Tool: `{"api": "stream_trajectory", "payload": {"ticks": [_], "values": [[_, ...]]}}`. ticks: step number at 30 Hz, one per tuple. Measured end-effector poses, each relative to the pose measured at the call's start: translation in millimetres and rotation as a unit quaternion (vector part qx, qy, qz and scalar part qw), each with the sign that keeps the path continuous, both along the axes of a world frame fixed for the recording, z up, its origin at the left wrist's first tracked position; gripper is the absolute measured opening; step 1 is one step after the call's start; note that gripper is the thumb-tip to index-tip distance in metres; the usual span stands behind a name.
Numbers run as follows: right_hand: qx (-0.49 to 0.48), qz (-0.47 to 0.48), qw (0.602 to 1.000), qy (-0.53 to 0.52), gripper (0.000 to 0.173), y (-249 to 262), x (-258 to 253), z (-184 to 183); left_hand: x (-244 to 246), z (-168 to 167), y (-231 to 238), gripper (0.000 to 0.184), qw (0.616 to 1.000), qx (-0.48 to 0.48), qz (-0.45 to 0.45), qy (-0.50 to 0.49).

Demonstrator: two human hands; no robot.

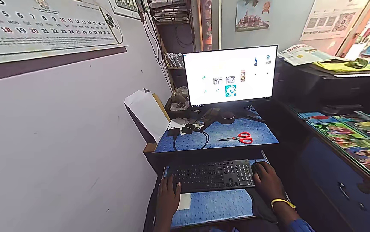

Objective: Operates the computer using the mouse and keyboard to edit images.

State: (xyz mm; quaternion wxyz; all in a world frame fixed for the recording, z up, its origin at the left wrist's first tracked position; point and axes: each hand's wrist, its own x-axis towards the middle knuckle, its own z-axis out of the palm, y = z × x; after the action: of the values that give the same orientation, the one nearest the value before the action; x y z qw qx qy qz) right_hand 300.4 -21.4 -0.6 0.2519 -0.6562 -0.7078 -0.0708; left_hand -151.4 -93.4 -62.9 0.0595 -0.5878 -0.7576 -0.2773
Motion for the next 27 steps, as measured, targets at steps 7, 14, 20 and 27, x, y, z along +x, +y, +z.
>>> {"api": "stream_trajectory", "payload": {"ticks": [7, 14, 20, 27], "values": [[-0.018, 0.006, 1.000, 0.002, 0.042, -2.2, -0.4, 2.7, 0.4, -1.0, 0.1, 0.070, 1.000, 0.005, 0.003, 0.006], [-0.013, 0.008, 1.000, 0.009, 0.040, -2.7, -1.3, 4.6, 0.5, 0.7, -0.4, 0.071, 1.000, 0.001, 0.003, 0.006], [-0.021, 0.007, 1.000, 0.009, 0.045, 3.0, 3.8, -4.5, -0.3, -0.6, 0.8, 0.072, 1.000, 0.010, 0.000, 0.000], [-0.026, -0.025, 0.999, 0.012, 0.046, 2.8, 1.7, -2.1, -0.8, 2.4, -2.3, 0.075, 0.999, 0.005, -0.047, -0.013]]}}
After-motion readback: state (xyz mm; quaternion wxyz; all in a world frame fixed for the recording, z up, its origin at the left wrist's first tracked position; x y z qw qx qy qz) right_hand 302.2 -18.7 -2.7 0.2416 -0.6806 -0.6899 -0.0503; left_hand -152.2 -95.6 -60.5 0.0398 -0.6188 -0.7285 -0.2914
